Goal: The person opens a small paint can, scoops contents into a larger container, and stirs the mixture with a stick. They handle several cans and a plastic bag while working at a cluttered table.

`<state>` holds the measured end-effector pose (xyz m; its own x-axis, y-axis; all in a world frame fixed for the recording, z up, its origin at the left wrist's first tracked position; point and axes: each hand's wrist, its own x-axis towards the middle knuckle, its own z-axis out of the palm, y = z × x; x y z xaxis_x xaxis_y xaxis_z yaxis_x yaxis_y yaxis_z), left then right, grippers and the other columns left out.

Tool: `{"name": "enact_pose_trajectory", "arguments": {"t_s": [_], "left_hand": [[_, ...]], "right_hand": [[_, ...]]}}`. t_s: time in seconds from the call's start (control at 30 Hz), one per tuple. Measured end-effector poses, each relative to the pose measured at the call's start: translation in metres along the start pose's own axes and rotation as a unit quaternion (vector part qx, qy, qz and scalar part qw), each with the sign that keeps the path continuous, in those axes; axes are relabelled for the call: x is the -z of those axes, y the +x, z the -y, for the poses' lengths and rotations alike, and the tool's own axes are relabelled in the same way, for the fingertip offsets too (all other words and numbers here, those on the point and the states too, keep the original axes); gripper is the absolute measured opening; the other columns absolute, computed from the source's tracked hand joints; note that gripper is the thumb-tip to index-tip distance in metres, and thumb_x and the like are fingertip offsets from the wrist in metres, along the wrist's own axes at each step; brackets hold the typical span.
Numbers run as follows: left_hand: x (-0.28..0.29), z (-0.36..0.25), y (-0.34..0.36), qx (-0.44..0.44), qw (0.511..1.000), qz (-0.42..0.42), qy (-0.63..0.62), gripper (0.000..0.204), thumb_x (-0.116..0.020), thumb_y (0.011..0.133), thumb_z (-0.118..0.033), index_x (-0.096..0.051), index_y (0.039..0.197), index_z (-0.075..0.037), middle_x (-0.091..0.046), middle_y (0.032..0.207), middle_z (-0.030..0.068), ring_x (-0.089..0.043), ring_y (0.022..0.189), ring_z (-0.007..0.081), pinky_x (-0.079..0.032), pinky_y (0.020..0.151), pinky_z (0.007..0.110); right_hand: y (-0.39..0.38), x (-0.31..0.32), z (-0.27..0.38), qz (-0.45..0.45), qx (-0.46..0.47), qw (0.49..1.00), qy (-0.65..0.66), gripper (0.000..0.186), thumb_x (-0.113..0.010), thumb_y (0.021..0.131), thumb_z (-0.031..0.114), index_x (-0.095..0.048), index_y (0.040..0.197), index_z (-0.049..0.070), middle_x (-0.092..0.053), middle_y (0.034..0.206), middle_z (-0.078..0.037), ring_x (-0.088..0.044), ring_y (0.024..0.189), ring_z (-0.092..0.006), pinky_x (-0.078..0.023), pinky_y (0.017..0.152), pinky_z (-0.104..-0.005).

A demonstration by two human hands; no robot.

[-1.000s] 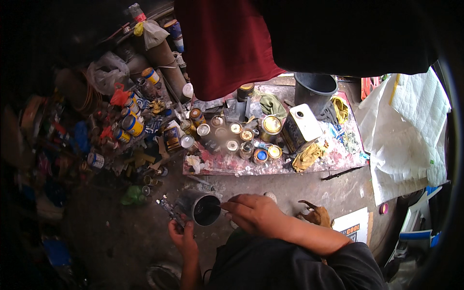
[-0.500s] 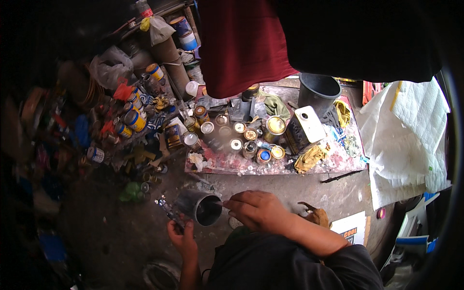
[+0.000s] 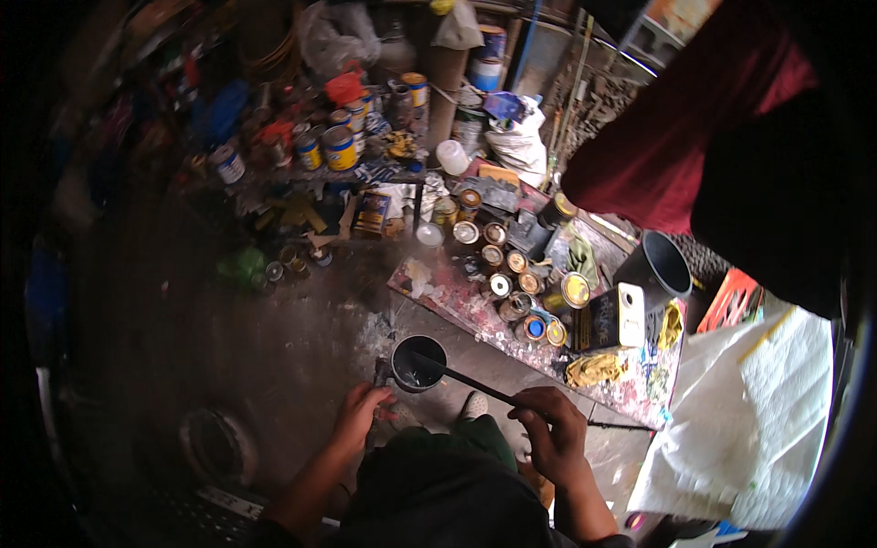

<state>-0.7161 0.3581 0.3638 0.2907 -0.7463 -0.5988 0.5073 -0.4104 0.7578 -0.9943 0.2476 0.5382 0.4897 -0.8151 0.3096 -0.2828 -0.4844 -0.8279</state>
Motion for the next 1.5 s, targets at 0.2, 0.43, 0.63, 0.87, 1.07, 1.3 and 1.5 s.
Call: {"name": "enact_pose_trajectory", "arguments": {"t_s": [0.2, 0.43, 0.63, 0.87, 1.07, 1.3, 1.5], "left_hand": [[0.020, 0.001, -0.010, 0.116, 0.991, 0.059, -0.023, 0.031, -0.065, 0.097, -0.032, -0.063, 0.104, -0.001, -0.070, 0.103, 0.0169, -0.074, 0.080, 0.0303, -0.060, 0.073, 0.041], [0.030, 0.002, -0.013, 0.166, 0.983, 0.082, -0.011, 0.032, -0.062, 0.097, -0.039, -0.063, 0.100, -0.007, -0.072, 0.099, 0.0145, -0.073, 0.079, 0.0291, -0.059, 0.072, 0.040], [0.032, -0.003, -0.014, 0.151, 0.985, 0.081, -0.012, 0.034, -0.062, 0.097, -0.041, -0.063, 0.100, -0.007, -0.071, 0.099, 0.0141, -0.073, 0.079, 0.0288, -0.060, 0.072, 0.039], [0.033, -0.004, -0.011, 0.143, 0.988, 0.052, 0.006, 0.036, -0.064, 0.096, -0.041, -0.062, 0.102, -0.006, -0.071, 0.101, 0.0165, -0.073, 0.077, 0.0289, -0.059, 0.071, 0.039], [0.027, -0.014, -0.017, 0.120, 0.992, 0.044, 0.020, 0.036, -0.065, 0.096, -0.040, -0.062, 0.102, -0.005, -0.071, 0.102, 0.0164, -0.073, 0.079, 0.0288, -0.058, 0.070, 0.038], [0.018, -0.002, -0.001, 0.064, 0.993, 0.063, 0.070, 0.028, -0.064, 0.098, -0.025, -0.062, 0.107, 0.002, -0.069, 0.103, 0.0148, -0.073, 0.085, 0.0263, -0.058, 0.072, 0.038], [-0.008, 0.005, 0.009, 0.048, 0.975, 0.072, 0.207, 0.036, -0.066, 0.097, -0.020, -0.059, 0.120, 0.006, -0.069, 0.103, 0.0146, -0.073, 0.089, 0.0247, -0.055, 0.076, 0.035]], "right_hand": [[0.007, -0.010, 0.011, 0.017, 0.030, 0.999, -0.007, 0.019, -0.067, 0.092, -0.004, -0.066, 0.111, 0.000, -0.072, 0.100, -0.019, -0.072, 0.087, -0.0303, -0.059, 0.074, -0.0367], [0.012, -0.021, 0.010, 0.023, 0.032, 0.999, 0.007, 0.018, -0.066, 0.093, -0.004, -0.066, 0.111, 0.000, -0.071, 0.102, -0.020, -0.072, 0.088, -0.0295, -0.059, 0.071, -0.0353], [0.012, -0.021, 0.004, 0.006, 0.023, 1.000, 0.018, 0.020, -0.065, 0.092, -0.006, -0.066, 0.111, 0.000, -0.071, 0.103, -0.020, -0.072, 0.087, -0.0279, -0.059, 0.073, -0.0355], [0.013, -0.014, 0.004, 0.005, 0.014, 1.000, 0.019, 0.020, -0.065, 0.091, -0.007, -0.066, 0.110, -0.001, -0.070, 0.103, -0.020, -0.072, 0.085, -0.0283, -0.059, 0.073, -0.0361], [0.012, -0.009, 0.001, 0.015, 0.028, 0.999, 0.008, 0.019, -0.066, 0.091, -0.006, -0.067, 0.110, -0.001, -0.071, 0.102, -0.020, -0.072, 0.088, -0.0285, -0.060, 0.073, -0.0366], [0.018, 0.004, 0.001, 0.079, 0.018, 0.996, -0.037, 0.017, -0.069, 0.092, -0.001, -0.068, 0.108, 0.001, -0.071, 0.104, -0.018, -0.071, 0.092, -0.0332, -0.058, 0.079, -0.0393], [0.035, 0.000, -0.026, 0.221, 0.010, 0.973, -0.064, 0.018, -0.069, 0.095, 0.014, -0.067, 0.111, 0.005, -0.066, 0.110, -0.015, -0.067, 0.099, -0.0394, -0.055, 0.082, -0.0459]]}}
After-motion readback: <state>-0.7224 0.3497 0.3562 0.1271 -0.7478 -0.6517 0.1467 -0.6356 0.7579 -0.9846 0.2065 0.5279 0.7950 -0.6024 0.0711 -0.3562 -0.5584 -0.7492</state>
